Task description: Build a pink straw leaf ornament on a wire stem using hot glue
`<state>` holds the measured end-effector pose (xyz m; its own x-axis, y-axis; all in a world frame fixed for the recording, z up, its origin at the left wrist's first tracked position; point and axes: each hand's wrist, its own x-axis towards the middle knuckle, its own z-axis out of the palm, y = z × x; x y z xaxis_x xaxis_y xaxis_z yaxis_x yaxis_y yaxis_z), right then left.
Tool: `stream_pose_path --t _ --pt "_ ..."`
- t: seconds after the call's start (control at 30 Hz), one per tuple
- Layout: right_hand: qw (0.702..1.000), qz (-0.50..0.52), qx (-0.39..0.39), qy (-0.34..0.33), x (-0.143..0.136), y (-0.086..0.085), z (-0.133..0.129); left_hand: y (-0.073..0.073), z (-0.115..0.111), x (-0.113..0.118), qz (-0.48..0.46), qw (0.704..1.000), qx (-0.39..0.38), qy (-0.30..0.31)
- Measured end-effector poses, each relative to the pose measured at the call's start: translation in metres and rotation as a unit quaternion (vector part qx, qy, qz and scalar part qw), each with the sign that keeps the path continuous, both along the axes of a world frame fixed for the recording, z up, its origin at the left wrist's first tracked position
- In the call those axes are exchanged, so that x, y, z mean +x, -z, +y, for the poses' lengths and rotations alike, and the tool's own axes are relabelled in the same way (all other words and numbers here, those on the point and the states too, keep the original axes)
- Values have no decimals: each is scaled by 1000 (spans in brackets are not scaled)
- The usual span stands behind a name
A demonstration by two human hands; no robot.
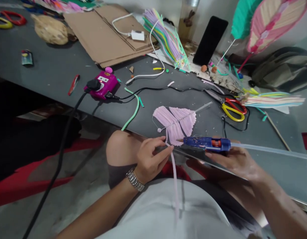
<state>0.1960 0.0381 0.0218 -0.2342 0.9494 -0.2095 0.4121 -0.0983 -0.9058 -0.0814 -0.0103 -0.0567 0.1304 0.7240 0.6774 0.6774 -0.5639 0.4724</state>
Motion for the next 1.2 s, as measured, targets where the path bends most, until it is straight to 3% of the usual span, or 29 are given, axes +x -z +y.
stream_pose_path --t 0.17,0.37,0.57,0.73,0.9,1.0,1.2 --pt "996 -28 -72 -49 -18 -10 12 -1 0 0 -19 1000 -18 8" --pt "996 -27 -88 13 -24 -18 28 -9 8 8 -34 999 -19 -17" --pt "988 15 -155 10 -23 -16 25 -7 10 10 -49 998 -25 32" --pt "994 -47 -93 -18 -17 -16 21 -1 5 1 -27 999 -21 -21" --pt "987 -129 -32 -92 -13 -14 17 2 3 -1 -33 999 -27 -1" --pt "988 -138 -13 -71 -14 -13 18 -4 3 3 -58 997 -53 -19" --pt "994 -88 -66 -23 -20 -15 16 -10 2 4 -19 995 -96 -19"
